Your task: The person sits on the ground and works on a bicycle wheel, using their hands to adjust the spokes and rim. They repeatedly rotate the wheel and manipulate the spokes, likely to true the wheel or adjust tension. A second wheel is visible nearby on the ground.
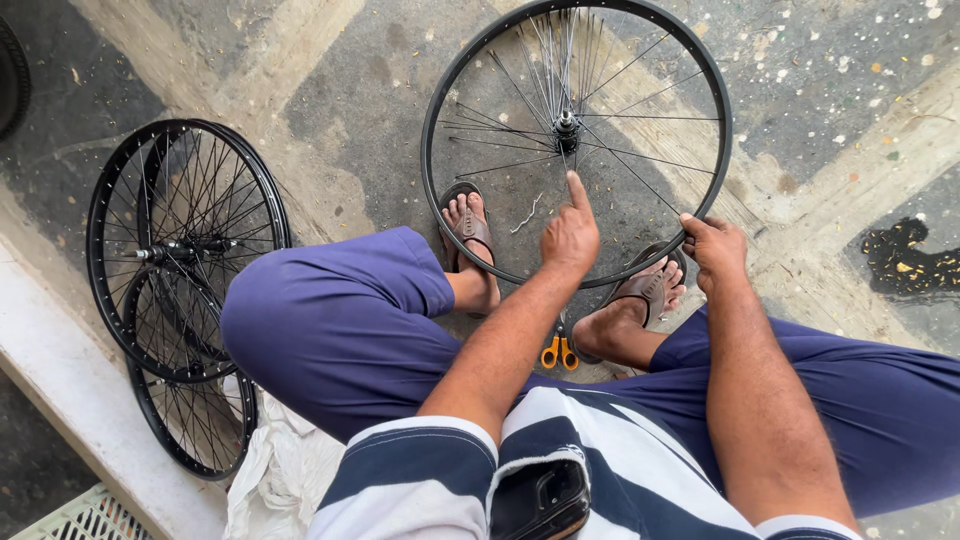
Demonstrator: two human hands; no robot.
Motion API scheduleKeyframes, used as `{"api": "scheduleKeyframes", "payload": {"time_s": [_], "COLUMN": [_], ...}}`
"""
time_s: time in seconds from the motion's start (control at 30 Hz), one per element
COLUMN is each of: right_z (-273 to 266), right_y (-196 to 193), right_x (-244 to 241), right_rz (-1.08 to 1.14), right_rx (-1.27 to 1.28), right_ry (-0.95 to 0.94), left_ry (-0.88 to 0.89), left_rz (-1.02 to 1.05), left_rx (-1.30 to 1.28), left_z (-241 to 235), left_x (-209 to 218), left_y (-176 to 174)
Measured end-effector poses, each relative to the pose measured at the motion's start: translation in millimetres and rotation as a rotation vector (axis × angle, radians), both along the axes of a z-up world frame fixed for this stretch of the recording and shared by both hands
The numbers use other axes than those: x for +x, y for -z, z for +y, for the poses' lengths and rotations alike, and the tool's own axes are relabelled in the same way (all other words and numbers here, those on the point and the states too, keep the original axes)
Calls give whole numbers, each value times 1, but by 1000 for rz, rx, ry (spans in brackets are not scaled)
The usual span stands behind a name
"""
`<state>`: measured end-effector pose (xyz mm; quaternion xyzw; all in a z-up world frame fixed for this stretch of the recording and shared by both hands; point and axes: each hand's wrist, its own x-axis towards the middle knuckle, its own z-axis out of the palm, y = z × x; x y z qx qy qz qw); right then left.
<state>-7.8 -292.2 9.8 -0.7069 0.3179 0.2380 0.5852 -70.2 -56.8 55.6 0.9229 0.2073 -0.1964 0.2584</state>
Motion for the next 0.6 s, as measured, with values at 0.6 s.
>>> {"api": "scheduleKeyframes", "payload": {"time_s": [0.6], "right_z": [6], "right_y": [-41], "right_x": [14], "right_rz": [60], "right_rx": [51], "right_ry": [203], "left_ry": [-134], "left_rz": [195], "left_rx": [-168], "left_z": [-59], "left_x": [23], "left_y": [41]}}
